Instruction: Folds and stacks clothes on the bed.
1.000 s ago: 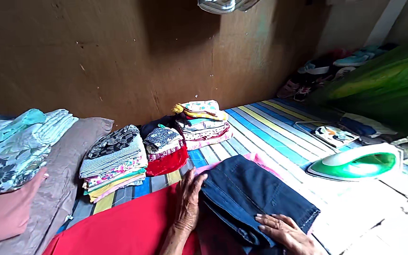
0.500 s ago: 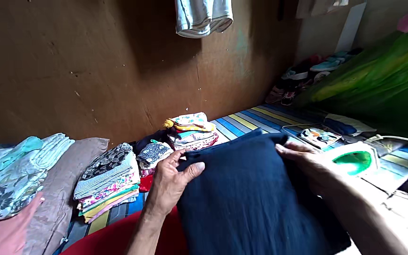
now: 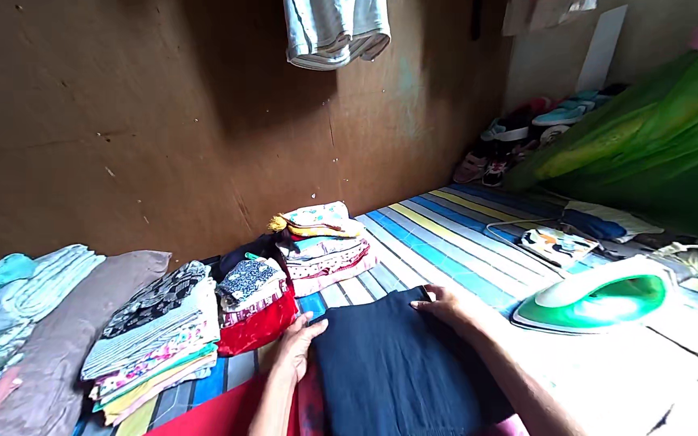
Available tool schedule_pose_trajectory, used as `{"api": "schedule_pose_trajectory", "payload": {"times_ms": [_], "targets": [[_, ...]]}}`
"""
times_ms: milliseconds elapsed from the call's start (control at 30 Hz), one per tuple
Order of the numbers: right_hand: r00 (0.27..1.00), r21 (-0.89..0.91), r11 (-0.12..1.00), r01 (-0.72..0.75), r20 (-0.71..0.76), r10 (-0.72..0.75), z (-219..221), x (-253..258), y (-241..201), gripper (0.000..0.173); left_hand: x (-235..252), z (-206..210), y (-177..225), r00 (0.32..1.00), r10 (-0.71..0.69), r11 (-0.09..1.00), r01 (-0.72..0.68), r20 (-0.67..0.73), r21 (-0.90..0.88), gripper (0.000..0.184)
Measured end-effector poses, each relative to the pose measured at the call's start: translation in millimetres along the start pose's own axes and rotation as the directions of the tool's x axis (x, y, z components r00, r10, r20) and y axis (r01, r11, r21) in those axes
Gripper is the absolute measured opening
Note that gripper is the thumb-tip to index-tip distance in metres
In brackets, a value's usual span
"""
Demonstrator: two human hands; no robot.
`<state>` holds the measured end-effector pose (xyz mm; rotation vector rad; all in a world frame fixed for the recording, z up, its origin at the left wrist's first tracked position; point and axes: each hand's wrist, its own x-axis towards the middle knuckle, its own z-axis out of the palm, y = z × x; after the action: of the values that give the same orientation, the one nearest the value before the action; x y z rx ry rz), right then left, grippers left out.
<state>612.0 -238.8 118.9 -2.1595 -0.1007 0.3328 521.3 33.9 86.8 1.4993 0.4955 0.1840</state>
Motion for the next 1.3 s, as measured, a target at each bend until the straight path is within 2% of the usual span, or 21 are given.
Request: {"api": "schedule_pose_trajectory", "payload": {"times_ms": [133, 200, 333, 467, 533, 667, 733, 800, 867, 933, 967, 1067, 1167, 1200, 1300], "targets": [[0.983, -0.186, 0.98, 0.076, -0.149, -0.105, 12.3, 8.5, 8.6, 0.054, 0.2, 7.0, 11.4, 0.994, 0.083, 0.921, -0.05, -0.07, 0.387, 0.061], [0.984, -0.183, 0.978, 0.096, -0.134, -0.121, 7.1, 4.6, 1.4, 0.057, -1.4, 8.3, 13.4, 0.99, 0.117, 0.887, -0.068, -0.078, 0.456, 0.063], [0.974, -0.119, 0.983, 0.139, -0.162, -0.158, 5.3, 15.0, 7.0, 0.055, -7.5, 7.4, 6.5, 0.984, 0.087, 0.971, -0.05, -0.153, 0.232, 0.061], [0.975, -0.094, 0.986, 0.14, -0.163, -0.154, 0.9, 18.0, 4.6, 0.049, -10.2, 14.8, 8.9, 0.976, 0.103, 0.981, -0.068, -0.19, 0.184, 0.058], [0.968, -0.088, 0.985, 0.152, -0.187, -0.166, 1.1, 19.9, 7.0, 0.045, -7.9, 18.6, 10.2, 0.974, 0.117, 0.97, -0.07, -0.196, 0.233, 0.057], [0.965, -0.175, 0.97, 0.17, -0.169, -0.199, 8.1, 34.8, 25.5, 0.04, -0.9, 17.1, 6.7, 0.976, 0.154, 0.923, -0.088, -0.151, 0.374, 0.058], [0.957, -0.276, 0.941, 0.195, -0.155, -0.244, 9.8, 30.7, 19.3, 0.044, -3.1, 13.5, 3.8, 0.978, 0.14, 0.936, -0.079, -0.156, 0.344, 0.058], [0.935, -0.459, 0.86, 0.224, -0.146, -0.322, 16.8, 17.8, 2.4, 0.052, -4.1, 13.0, 0.8, 0.975, 0.132, 0.952, -0.075, -0.177, 0.296, 0.057], [0.866, -0.581, 0.728, 0.364, -0.076, -0.494, 33.9, 6.7, -16.0, 0.057, -4.8, 14.2, -1.1, 0.971, 0.137, 0.962, -0.083, -0.195, 0.262, 0.055], [0.797, -0.543, 0.639, 0.545, 0.1, -0.595, 55.2, 0.9, -36.2, 0.062, -9.5, 16.3, 2.8, 0.968, 0.158, 0.978, -0.127, -0.195, 0.165, 0.059], [0.778, -0.473, 0.635, 0.611, 0.208, -0.593, 61.7, -1.1, -49.7, 0.064, -14.2, 18.5, 8.4, 0.963, 0.194, 0.979, -0.177, -0.188, 0.104, 0.063], [0.671, -0.251, 0.639, 0.727, 0.459, -0.583, 54.8, -2.7, -94.3, 0.069, -34.6, 25.3, 33.5, 0.905, 0.402, 0.912, -0.409, -0.138, -0.023, 0.079], [0.499, -0.064, 0.572, 0.818, 0.572, -0.651, 18.9, -18.0, -131.2, 0.062, -62.8, 27.8, 53.6, 0.775, 0.629, 0.772, -0.631, -0.052, -0.074, 0.087], [0.479, -0.06, 0.557, 0.829, 0.592, -0.649, 5.8, -29.7, -141.2, 0.059, -74.2, 29.9, 59.9, 0.728, 0.685, 0.723, -0.685, -0.033, -0.095, 0.088], [0.493, -0.198, 0.484, 0.852, 0.612, -0.618, -27.4, -77.0, -159.1, 0.055, -108.3, 39.7, 74.3, 0.584, 0.811, 0.579, -0.806, -0.009, -0.124, 0.085]]}}
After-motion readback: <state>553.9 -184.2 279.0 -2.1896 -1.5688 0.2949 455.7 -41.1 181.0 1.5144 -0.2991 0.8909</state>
